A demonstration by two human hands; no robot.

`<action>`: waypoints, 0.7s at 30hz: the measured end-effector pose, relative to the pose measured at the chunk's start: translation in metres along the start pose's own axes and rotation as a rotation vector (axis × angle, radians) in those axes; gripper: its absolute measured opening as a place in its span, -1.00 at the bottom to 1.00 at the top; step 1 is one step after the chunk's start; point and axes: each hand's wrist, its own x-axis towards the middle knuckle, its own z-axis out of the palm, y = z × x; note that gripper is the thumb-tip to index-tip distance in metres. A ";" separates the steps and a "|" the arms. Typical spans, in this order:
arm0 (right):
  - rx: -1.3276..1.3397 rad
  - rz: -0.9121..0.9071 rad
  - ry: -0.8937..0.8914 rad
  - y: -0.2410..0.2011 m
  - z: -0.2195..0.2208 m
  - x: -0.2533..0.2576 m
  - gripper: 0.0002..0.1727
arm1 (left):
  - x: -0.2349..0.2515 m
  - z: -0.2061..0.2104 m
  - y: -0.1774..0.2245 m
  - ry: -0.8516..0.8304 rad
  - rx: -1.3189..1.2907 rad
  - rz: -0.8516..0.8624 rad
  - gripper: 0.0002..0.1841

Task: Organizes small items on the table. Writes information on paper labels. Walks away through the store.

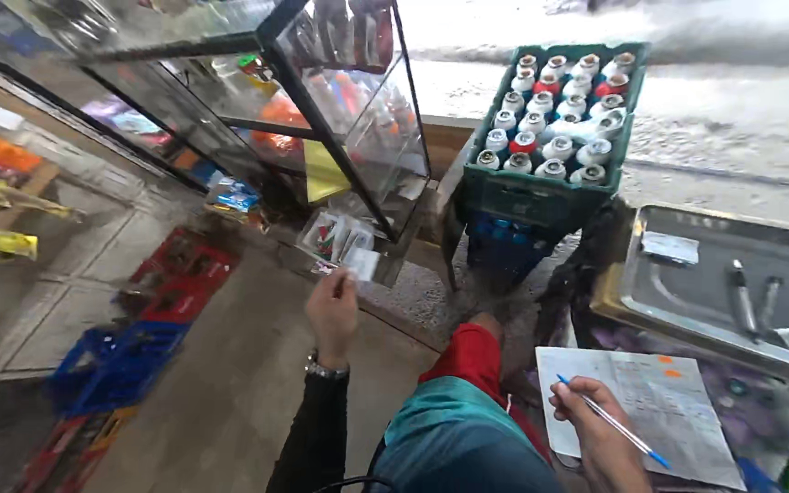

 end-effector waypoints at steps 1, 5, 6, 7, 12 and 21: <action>-0.013 -0.025 0.017 -0.003 0.001 -0.001 -0.80 | 0.010 -0.004 -0.009 0.064 0.036 0.008 -0.71; -0.010 -0.139 0.136 -0.026 0.013 -0.005 -0.80 | 0.043 0.007 -0.033 0.024 0.187 0.060 -0.69; -0.011 -0.166 0.174 -0.029 0.018 -0.006 -0.80 | 0.049 0.011 -0.037 -0.014 0.236 0.087 -0.70; -0.012 -0.194 0.212 -0.030 0.023 -0.007 -0.81 | 0.054 0.015 -0.041 -0.043 0.278 0.104 -0.70; -0.008 -0.221 0.386 -0.018 0.068 -0.015 -0.79 | 0.067 0.027 -0.057 -0.100 0.280 0.157 -0.78; -0.402 -0.354 0.508 -0.044 0.112 0.044 -0.65 | 0.086 -0.003 -0.072 -0.201 0.058 0.316 -0.62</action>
